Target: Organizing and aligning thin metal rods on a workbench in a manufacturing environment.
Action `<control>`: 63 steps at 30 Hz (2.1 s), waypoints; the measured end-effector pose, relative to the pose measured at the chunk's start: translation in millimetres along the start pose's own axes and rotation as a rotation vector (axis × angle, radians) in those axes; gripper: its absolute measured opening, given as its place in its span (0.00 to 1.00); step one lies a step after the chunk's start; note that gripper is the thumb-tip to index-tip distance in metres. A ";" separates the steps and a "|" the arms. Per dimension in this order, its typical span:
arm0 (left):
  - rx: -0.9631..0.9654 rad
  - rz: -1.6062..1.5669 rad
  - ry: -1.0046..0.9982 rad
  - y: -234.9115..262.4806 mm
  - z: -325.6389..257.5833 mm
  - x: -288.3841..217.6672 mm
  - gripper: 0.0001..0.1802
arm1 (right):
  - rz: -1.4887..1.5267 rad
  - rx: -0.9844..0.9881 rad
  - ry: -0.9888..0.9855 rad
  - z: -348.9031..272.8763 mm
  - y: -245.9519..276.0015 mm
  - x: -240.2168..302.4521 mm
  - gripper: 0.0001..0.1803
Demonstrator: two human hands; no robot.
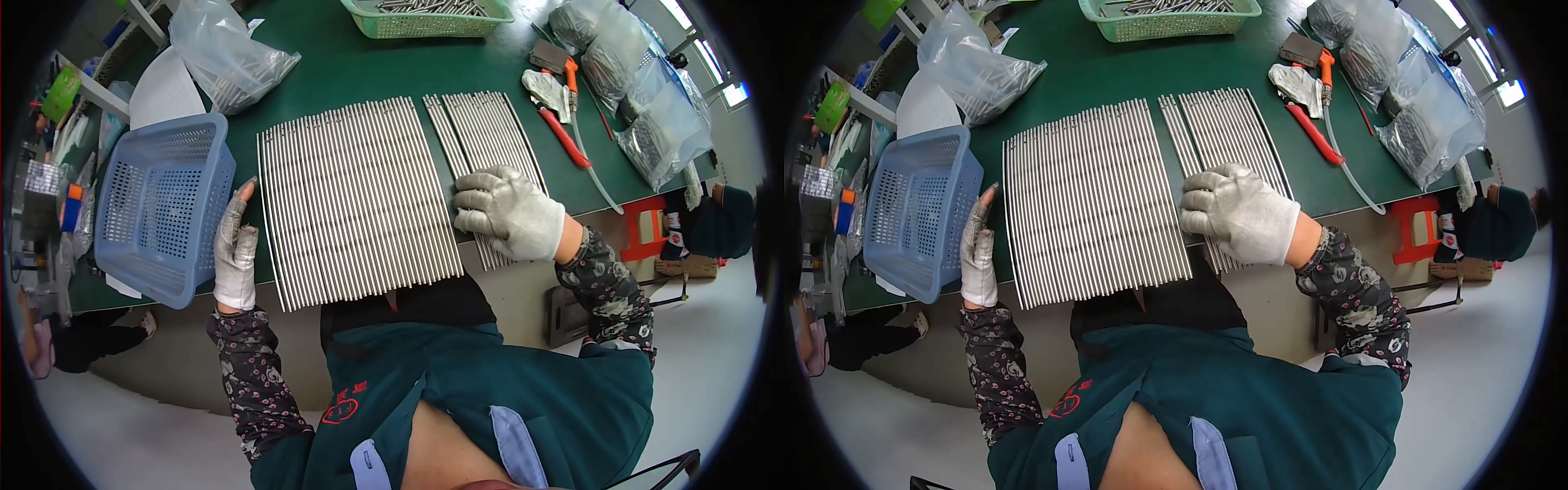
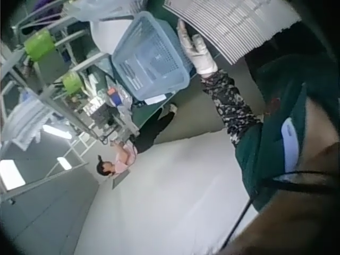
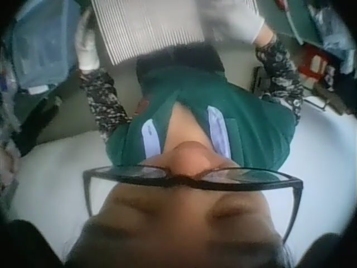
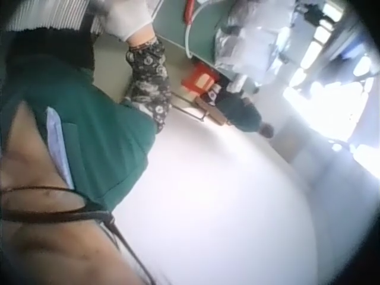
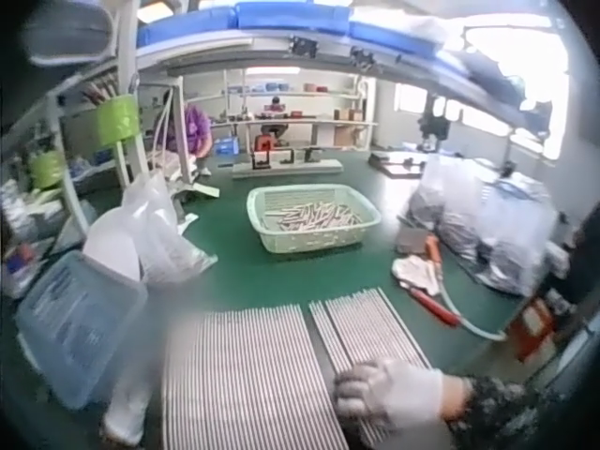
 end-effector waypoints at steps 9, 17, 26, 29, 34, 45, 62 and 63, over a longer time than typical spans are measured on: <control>-0.005 -0.010 0.014 -0.7 0.3 -7.6 0.38 | 0.034 -0.007 0.037 8.8 1.9 2.1 0.22; -0.009 -0.017 0.001 -0.3 -0.1 -0.9 0.38 | 0.029 0.038 0.053 14.7 -3.7 0.9 0.24; -0.016 0.010 -0.003 -2.2 -0.1 -2.6 0.37 | 0.047 0.049 0.061 20.2 -3.5 3.4 0.24; -0.024 0.014 0.007 0.8 -0.5 -4.2 0.37 | 0.040 0.066 0.077 23.5 -2.6 5.8 0.23; -0.018 -0.007 -0.003 -0.7 -0.2 -3.9 0.38 | 0.029 0.024 0.083 27.5 0.2 8.9 0.22; -0.022 -0.001 -0.008 -0.4 -0.1 -2.9 0.38 | -0.002 0.053 0.096 37.5 4.1 15.2 0.24; -0.008 -0.074 0.050 -3.2 -1.0 -9.4 0.38 | 0.006 0.117 0.088 48.9 -3.2 16.4 0.26; -0.010 -0.067 0.049 -1.9 -1.8 -10.0 0.38 | 0.007 0.111 0.082 50.5 -2.3 18.0 0.25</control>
Point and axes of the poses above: each hand's wrist, its own z-axis towards the middle knuckle, its own y-axis out of the back of the hand, x = y × z, the point moved 2 cm from there along z, towards the middle knuckle, and after that the axes turned 7 degrees about z, right-handed, at the moved point
